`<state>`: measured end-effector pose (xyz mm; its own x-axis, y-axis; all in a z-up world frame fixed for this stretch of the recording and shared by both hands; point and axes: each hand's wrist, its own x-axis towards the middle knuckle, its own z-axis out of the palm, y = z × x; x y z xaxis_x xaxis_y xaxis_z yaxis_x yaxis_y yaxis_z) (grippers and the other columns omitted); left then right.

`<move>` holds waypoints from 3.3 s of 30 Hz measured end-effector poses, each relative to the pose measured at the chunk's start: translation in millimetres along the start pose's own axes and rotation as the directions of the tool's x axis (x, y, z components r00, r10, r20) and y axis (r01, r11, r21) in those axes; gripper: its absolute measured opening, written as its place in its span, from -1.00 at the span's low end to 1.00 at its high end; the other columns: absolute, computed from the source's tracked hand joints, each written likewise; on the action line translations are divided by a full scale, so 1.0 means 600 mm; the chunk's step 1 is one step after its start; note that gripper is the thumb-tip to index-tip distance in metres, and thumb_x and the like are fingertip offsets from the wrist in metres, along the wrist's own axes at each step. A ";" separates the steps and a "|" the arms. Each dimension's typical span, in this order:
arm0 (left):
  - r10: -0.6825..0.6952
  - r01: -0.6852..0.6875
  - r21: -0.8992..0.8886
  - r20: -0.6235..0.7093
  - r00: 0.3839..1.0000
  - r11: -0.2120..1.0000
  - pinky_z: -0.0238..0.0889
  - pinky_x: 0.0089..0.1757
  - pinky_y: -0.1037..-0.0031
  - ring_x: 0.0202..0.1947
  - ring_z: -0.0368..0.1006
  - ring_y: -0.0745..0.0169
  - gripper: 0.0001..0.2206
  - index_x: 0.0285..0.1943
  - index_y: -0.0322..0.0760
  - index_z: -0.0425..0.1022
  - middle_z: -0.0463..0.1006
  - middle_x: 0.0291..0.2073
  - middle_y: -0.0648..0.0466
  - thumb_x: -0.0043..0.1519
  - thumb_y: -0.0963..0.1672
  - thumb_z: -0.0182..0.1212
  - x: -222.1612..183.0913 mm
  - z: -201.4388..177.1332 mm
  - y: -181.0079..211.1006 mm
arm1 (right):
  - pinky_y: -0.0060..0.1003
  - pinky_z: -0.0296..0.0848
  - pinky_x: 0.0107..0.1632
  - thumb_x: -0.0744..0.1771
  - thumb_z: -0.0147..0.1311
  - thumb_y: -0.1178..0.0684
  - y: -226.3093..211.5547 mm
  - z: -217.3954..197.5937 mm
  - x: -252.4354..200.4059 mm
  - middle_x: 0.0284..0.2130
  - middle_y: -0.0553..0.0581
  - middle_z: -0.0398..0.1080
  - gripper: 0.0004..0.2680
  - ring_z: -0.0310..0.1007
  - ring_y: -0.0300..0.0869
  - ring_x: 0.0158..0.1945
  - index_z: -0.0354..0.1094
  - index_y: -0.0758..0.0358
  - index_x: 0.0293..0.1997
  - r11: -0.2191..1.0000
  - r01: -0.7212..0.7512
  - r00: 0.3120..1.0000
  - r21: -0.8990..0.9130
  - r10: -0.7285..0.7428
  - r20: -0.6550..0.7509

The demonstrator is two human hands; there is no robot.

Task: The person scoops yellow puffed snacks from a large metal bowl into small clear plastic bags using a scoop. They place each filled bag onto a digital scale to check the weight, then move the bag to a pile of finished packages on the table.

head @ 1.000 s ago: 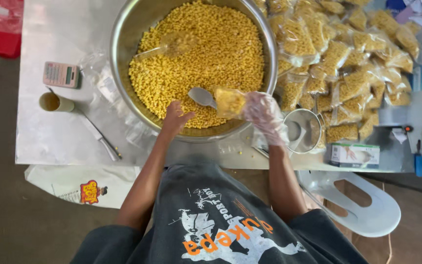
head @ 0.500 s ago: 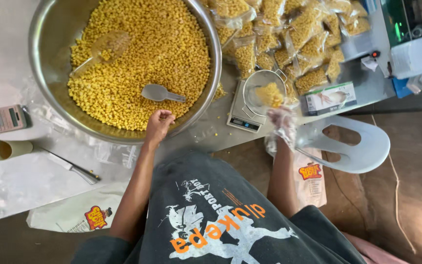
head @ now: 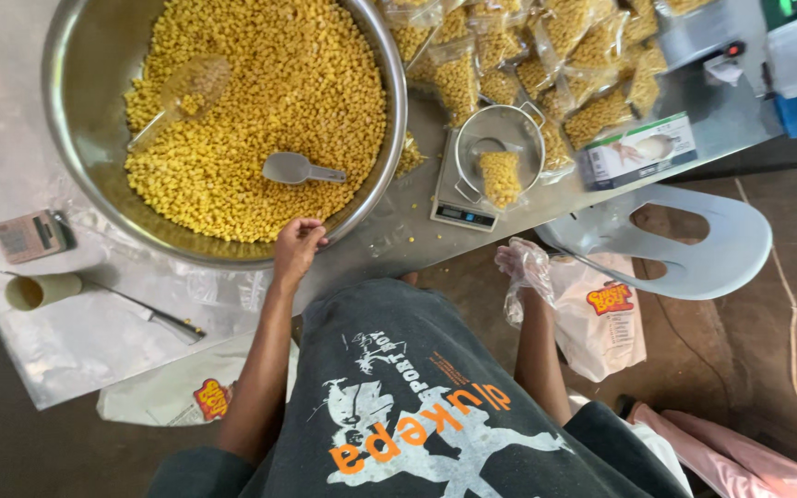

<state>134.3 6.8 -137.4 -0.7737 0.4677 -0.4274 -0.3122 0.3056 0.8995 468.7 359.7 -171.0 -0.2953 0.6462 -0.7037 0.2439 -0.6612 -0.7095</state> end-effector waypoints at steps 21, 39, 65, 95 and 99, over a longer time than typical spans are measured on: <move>-0.087 0.078 -0.081 -0.109 0.990 0.994 0.36 -0.33 0.59 -0.35 0.57 0.38 -0.83 -0.07 -0.36 0.54 0.60 -0.31 0.10 0.24 -0.15 0.29 -0.058 0.013 -0.035 | -0.34 0.40 -0.47 0.36 0.09 0.15 -0.012 0.024 0.040 -0.34 0.28 0.47 -0.58 0.51 -0.11 -0.45 0.01 0.49 0.34 0.990 0.098 0.985 -0.103 -0.081 0.151; -0.219 0.304 -0.253 0.316 0.923 0.919 0.42 -0.21 0.48 -0.23 0.58 0.32 -0.75 -0.02 -0.33 0.53 0.63 -0.24 0.06 0.29 -0.05 0.21 -0.085 0.110 0.085 | -0.33 0.49 -0.47 0.42 -0.08 0.12 -0.220 0.204 -0.022 -0.44 0.19 0.50 -0.85 0.53 -0.22 -0.50 0.36 0.40 -0.07 0.672 0.583 0.805 -0.457 -0.555 0.210; 0.071 -0.292 -0.805 -0.300 0.951 0.516 0.50 -0.20 0.29 -0.25 0.54 0.22 -0.67 0.08 -0.37 0.47 0.59 -0.23 0.05 0.19 -0.19 0.47 0.005 -0.085 0.247 | -0.38 0.46 -0.45 0.25 0.39 0.07 -0.167 0.671 -0.266 -0.29 0.16 0.48 -0.44 0.49 -0.20 -0.39 0.17 0.39 0.36 0.834 0.471 0.521 -0.288 0.001 0.854; -0.250 -0.347 -0.937 -0.330 0.910 -0.025 0.43 0.05 0.22 0.08 0.50 0.01 -0.60 0.14 -0.37 0.42 0.55 0.04 -0.07 0.16 -0.13 0.38 0.070 -0.216 0.152 | -0.32 0.53 -0.08 0.30 0.31 0.08 -0.173 0.748 -0.255 -0.01 0.24 0.39 -0.59 0.40 -0.19 -0.01 0.24 0.21 0.24 0.763 0.581 0.497 -0.282 -0.059 0.866; -0.366 -0.233 -0.967 -0.180 0.913 -0.106 0.36 0.12 -0.01 0.16 0.48 -0.10 -0.60 0.23 -0.28 0.30 0.51 0.10 -0.13 0.25 -0.10 0.22 0.072 -0.169 0.129 | -0.24 0.47 0.08 0.34 0.29 -0.02 -0.189 0.720 -0.275 0.20 0.28 0.32 -0.58 0.33 -0.14 0.20 0.25 0.29 0.30 0.614 0.695 0.542 -0.373 -0.108 0.833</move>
<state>20.8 -33.3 -77.2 -0.6914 0.1656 -0.7033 -0.3196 -0.9431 0.0921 90.5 163.2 42.1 -0.9563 0.1043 -0.2732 0.2886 0.1851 -0.9394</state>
